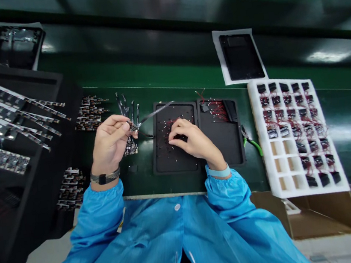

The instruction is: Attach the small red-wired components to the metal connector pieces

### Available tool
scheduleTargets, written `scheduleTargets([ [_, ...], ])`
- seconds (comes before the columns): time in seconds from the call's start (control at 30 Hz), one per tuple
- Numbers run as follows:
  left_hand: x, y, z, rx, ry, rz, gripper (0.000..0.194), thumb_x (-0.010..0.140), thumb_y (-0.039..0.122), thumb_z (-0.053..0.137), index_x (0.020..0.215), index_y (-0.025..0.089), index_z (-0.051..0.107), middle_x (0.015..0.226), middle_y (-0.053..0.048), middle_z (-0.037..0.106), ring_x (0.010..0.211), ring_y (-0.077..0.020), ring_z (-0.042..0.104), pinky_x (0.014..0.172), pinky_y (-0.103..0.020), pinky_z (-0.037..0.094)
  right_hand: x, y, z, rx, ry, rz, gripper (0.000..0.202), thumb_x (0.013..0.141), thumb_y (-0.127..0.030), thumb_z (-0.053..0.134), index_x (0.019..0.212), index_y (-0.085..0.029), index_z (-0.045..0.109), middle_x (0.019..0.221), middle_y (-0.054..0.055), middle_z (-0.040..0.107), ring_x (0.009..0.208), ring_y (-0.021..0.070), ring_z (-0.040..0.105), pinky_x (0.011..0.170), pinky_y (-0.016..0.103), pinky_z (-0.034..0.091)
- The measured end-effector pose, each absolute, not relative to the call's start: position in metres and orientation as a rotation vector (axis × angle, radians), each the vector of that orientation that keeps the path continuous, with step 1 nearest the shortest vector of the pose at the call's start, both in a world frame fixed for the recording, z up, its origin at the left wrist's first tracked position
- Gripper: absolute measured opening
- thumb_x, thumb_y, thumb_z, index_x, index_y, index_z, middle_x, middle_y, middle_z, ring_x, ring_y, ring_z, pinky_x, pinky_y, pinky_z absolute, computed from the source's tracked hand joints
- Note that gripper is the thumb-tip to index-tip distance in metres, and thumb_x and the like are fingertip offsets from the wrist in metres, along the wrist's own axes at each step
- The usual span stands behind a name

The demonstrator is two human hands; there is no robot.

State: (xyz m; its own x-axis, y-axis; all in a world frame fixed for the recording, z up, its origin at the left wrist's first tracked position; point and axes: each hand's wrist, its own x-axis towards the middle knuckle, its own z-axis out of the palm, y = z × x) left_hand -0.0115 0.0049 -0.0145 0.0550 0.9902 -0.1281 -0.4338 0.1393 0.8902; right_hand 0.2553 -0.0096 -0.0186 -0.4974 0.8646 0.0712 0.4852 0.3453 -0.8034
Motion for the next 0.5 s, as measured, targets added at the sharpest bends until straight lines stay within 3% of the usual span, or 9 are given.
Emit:
scheduleTargets([
  [0.1, -0.011, 0.005, -0.0174, 0.791, 0.919, 1.286, 0.03, 0.075, 0.031, 0.092, 0.092, 0.017, 0.072, 0.083, -0.002, 0.071, 0.066, -0.0122, 0.067, 0.062, -0.025, 0.058, 0.2519, -0.0106, -0.0146, -1.215, -1.919, 1.034, 0.013, 0.099, -0.033, 0.07, 0.091, -0.023, 0.07, 0.107, 0.008, 0.073, 0.107, 0.0263, 0.067, 0.102, 0.045, 0.049],
  [0.23, -0.0099, 0.0061, -0.0186, 0.799, 0.903, 1.311, 0.028, 0.079, 0.034, 0.089, 0.093, 0.02, 0.069, 0.084, -0.002, 0.069, 0.073, -0.0139, 0.067, 0.065, -0.026, 0.058, 0.2461, -0.0125, -0.0169, -1.297, -1.624, 1.161, 0.017, 0.101, -0.037, 0.068, 0.097, -0.021, 0.066, 0.091, 0.006, 0.079, 0.088, 0.0232, 0.074, 0.088, 0.04, 0.054],
  [0.33, -0.0093, 0.0069, -0.0167, 0.797, 0.881, 1.331, 0.029, 0.082, 0.036, 0.087, 0.094, 0.021, 0.065, 0.085, -0.001, 0.069, 0.072, -0.0135, 0.067, 0.064, -0.025, 0.057, 0.2444, -0.0128, -0.0204, -1.293, -1.559, 1.207, 0.018, 0.097, -0.036, 0.073, 0.103, -0.02, 0.069, 0.088, 0.005, 0.082, 0.089, 0.0227, 0.077, 0.098, 0.041, 0.054],
  [0.4, -0.0097, 0.0073, -0.0154, 0.775, 0.885, 1.342, 0.031, 0.082, 0.038, 0.087, 0.096, 0.022, 0.064, 0.083, 0.0, 0.07, 0.069, -0.0131, 0.068, 0.06, -0.024, 0.055, 0.2445, -0.0126, -0.0213, -1.305, -1.534, 1.242, 0.02, 0.093, -0.036, 0.078, 0.104, -0.019, 0.074, 0.091, 0.006, 0.083, 0.093, 0.0241, 0.078, 0.101, 0.042, 0.054],
  [0.5, -0.0114, 0.0077, -0.0148, 0.731, 0.942, 1.329, 0.033, 0.081, 0.039, 0.088, 0.098, 0.023, 0.065, 0.08, 0.001, 0.069, 0.064, -0.0114, 0.065, 0.048, -0.019, 0.046, 0.245, -0.0127, -0.0205, -1.348, -1.477, 1.319, 0.022, 0.088, -0.04, 0.082, 0.093, -0.019, 0.079, 0.092, 0.009, 0.083, 0.091, 0.0268, 0.08, 0.09, 0.041, 0.061],
])
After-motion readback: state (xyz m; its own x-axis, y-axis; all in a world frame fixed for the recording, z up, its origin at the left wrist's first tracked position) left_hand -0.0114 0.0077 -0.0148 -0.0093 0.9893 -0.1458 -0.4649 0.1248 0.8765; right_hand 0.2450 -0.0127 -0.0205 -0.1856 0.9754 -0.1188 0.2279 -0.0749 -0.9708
